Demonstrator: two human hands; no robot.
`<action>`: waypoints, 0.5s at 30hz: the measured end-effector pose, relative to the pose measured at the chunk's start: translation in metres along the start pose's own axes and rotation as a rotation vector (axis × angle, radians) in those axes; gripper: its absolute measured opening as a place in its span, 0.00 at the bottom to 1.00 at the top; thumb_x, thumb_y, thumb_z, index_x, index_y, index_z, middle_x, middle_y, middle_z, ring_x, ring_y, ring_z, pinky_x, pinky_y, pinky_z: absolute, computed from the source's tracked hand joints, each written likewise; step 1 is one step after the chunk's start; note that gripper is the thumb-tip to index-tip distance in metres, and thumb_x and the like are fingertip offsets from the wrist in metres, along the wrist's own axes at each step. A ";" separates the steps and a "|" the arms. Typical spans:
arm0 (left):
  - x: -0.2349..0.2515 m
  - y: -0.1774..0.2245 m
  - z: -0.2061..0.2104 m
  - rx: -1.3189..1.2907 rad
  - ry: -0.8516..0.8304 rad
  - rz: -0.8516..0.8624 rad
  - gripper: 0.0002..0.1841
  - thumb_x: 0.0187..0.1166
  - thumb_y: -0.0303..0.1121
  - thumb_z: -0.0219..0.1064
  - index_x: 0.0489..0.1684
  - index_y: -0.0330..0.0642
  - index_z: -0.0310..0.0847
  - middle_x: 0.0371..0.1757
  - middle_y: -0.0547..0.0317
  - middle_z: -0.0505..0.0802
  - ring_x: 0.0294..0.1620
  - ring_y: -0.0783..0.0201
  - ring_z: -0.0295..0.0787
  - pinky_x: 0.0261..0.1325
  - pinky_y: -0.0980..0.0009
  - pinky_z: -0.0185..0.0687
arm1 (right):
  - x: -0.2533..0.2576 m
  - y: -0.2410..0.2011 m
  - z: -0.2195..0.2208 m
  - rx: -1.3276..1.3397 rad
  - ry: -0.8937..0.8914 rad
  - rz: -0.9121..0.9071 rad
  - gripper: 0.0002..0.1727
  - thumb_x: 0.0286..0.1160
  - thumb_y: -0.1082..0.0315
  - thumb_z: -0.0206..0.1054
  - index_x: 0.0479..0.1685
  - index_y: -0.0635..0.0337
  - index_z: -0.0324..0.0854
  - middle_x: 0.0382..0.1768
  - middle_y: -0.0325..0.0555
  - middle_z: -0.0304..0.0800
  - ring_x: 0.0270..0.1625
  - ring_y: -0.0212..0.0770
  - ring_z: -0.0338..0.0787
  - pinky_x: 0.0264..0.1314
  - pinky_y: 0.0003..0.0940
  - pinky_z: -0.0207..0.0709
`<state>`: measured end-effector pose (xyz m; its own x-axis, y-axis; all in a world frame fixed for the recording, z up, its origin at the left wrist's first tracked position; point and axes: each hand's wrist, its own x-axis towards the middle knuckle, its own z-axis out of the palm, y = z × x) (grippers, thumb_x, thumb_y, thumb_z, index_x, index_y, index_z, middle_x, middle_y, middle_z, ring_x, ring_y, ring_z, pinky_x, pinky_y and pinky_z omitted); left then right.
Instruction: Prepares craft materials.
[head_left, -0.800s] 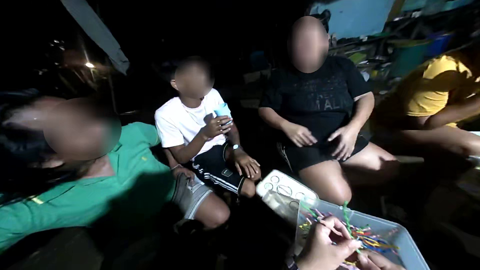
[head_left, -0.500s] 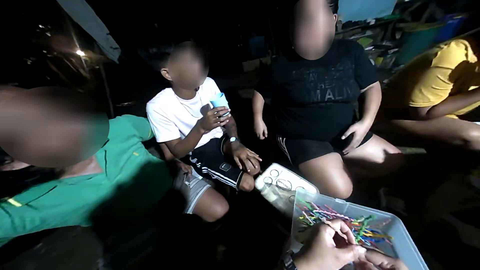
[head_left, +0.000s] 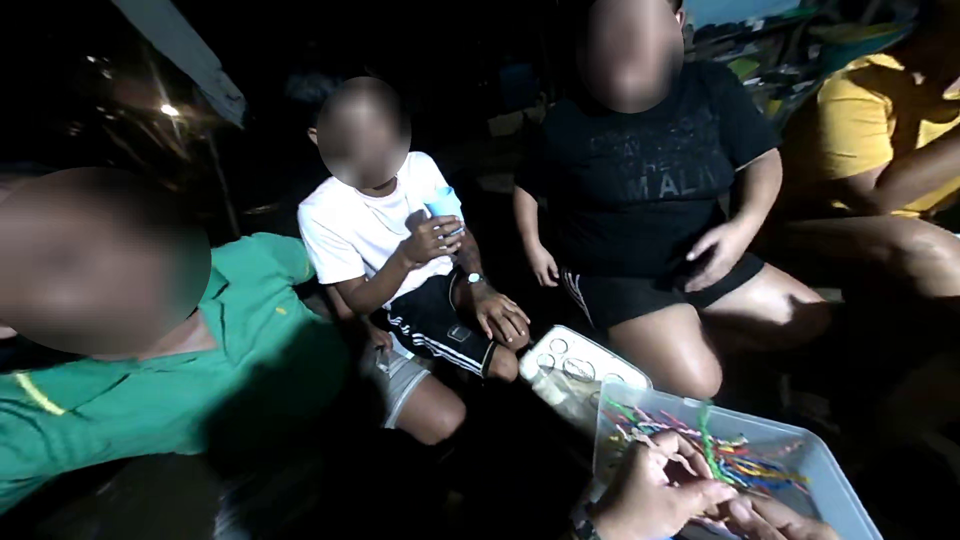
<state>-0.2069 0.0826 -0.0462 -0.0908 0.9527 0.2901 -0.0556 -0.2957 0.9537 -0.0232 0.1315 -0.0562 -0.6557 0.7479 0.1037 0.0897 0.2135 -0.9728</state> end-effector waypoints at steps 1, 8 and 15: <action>-0.001 -0.001 -0.001 -0.004 -0.007 -0.003 0.08 0.71 0.18 0.71 0.42 0.26 0.79 0.34 0.59 0.89 0.32 0.76 0.87 0.41 0.77 0.87 | 0.000 0.001 0.000 0.008 0.008 -0.013 0.15 0.86 0.68 0.57 0.42 0.70 0.88 0.41 0.37 0.91 0.47 0.20 0.86 0.58 0.25 0.81; -0.002 0.001 0.007 -0.038 -0.076 -0.061 0.13 0.69 0.18 0.73 0.49 0.26 0.80 0.37 0.63 0.90 0.39 0.78 0.87 0.48 0.79 0.85 | -0.008 -0.008 0.002 0.167 0.196 0.023 0.07 0.67 0.77 0.73 0.34 0.52 0.85 0.31 0.24 0.92 0.35 0.21 0.90 0.44 0.23 0.87; 0.002 -0.003 0.023 -0.066 -0.119 -0.010 0.06 0.73 0.20 0.70 0.39 0.35 0.78 0.33 0.68 0.87 0.32 0.80 0.83 0.40 0.80 0.83 | -0.036 -0.008 -0.014 -0.004 0.087 0.054 0.12 0.84 0.66 0.61 0.45 0.62 0.88 0.42 0.34 0.94 0.47 0.24 0.91 0.59 0.28 0.84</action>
<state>-0.1842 0.0873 -0.0465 0.0289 0.9561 0.2916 -0.1217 -0.2862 0.9504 0.0102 0.1116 -0.0488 -0.5821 0.8102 0.0687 0.1266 0.1738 -0.9766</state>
